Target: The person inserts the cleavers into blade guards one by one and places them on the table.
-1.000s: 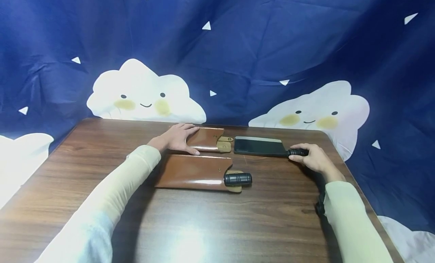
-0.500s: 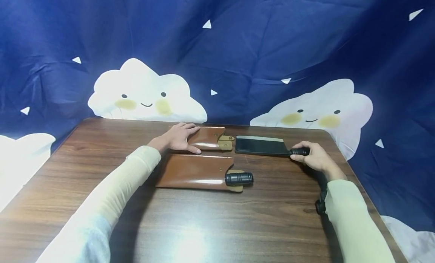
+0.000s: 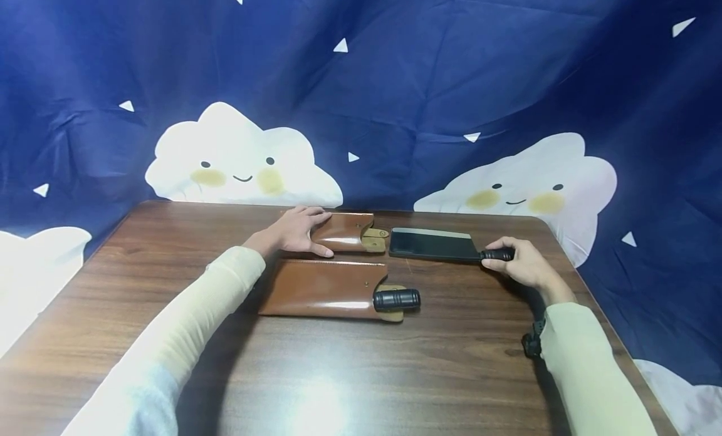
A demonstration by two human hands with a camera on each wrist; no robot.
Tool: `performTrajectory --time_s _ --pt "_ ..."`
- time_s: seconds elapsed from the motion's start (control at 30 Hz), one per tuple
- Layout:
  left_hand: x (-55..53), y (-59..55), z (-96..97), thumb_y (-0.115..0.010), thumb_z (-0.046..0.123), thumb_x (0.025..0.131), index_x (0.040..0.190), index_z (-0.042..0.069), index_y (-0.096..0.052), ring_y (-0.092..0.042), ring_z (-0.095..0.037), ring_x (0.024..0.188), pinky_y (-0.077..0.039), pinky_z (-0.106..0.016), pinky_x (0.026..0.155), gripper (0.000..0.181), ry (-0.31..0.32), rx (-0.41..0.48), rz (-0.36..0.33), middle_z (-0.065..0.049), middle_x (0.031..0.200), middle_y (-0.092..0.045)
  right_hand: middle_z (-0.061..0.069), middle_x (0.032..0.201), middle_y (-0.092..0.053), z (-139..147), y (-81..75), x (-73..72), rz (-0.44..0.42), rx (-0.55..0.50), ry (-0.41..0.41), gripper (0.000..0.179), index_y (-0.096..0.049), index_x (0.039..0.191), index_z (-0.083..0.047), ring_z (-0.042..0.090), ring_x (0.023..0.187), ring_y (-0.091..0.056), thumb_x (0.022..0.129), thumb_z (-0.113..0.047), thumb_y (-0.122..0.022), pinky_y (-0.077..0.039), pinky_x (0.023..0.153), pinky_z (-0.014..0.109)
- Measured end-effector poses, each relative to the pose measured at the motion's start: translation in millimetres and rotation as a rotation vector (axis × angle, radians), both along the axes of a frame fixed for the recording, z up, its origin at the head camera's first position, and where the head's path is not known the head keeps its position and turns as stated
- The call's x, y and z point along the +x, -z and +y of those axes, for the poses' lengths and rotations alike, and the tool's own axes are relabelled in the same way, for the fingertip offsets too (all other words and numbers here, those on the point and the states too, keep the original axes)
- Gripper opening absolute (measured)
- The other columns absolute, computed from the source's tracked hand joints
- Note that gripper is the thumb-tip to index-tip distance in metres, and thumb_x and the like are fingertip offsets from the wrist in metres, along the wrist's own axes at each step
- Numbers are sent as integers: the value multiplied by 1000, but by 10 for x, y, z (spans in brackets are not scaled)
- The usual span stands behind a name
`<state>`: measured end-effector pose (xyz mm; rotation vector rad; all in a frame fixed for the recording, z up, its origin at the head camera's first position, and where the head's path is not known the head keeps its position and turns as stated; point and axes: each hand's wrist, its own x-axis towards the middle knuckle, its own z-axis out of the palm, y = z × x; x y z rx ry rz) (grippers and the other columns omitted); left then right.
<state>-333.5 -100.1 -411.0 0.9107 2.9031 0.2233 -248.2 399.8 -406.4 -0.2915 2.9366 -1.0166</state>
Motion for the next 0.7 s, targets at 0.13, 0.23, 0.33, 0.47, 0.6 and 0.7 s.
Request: performTrajectory --time_s 0.13,0.23,0.33,0.47,0.6,0.7 --pt "1 -30 7 -69 78 74 157 14 -42 -32 -33 146 -24 -49 117 108 8 10 25 -11 158 -40 12 79 -63 -18 -15 24 -7 -50 -2 41 -64 118 8 16 63 -59 91 -19 -77 -48 59 28" --pt "7 -46 -10 -68 78 73 156 13 -43 -32 -33 145 -23 -48 117 108 8 35 41 -11 157 -41 10 73 -62 -43 -23 44 13 -69 -13 40 -63 119 9 17 58 -58 91 -17 -77 -47 57 28" --pt "31 -58 -40 -69 77 73 155 13 -44 -32 -34 144 -23 -50 117 107 2 71 53 -11 156 -42 9 73 -62 -66 -32 61 46 -68 -24 38 -64 117 8 16 58 -59 90 -15 -78 -47 57 26" --pt "63 -67 -61 -69 78 73 154 13 -46 -34 -34 143 -25 -50 116 106 5 92 81 -11 154 -44 11 74 -64 -76 -51 78 81 -40 -21 37 -65 117 6 18 59 -60 91 -16 -78 -46 60 25" --pt "87 -71 -68 -68 79 72 154 13 -47 -34 -35 142 -25 -50 115 107 9 110 100 -11 152 -45 21 92 -69 -74 -67 88 152 20 1 37 -68 116 4 24 80 -61 90 -19 -78 -41 72 23" --pt "100 -69 -78 -68 80 72 154 15 -46 -34 -35 142 -24 -51 115 107 15 116 109 -10 152 -45 25 107 -68 -73 -82 101 199 41 9 36 -69 114 4 29 96 -55 89 -19 -79 -37 79 24"
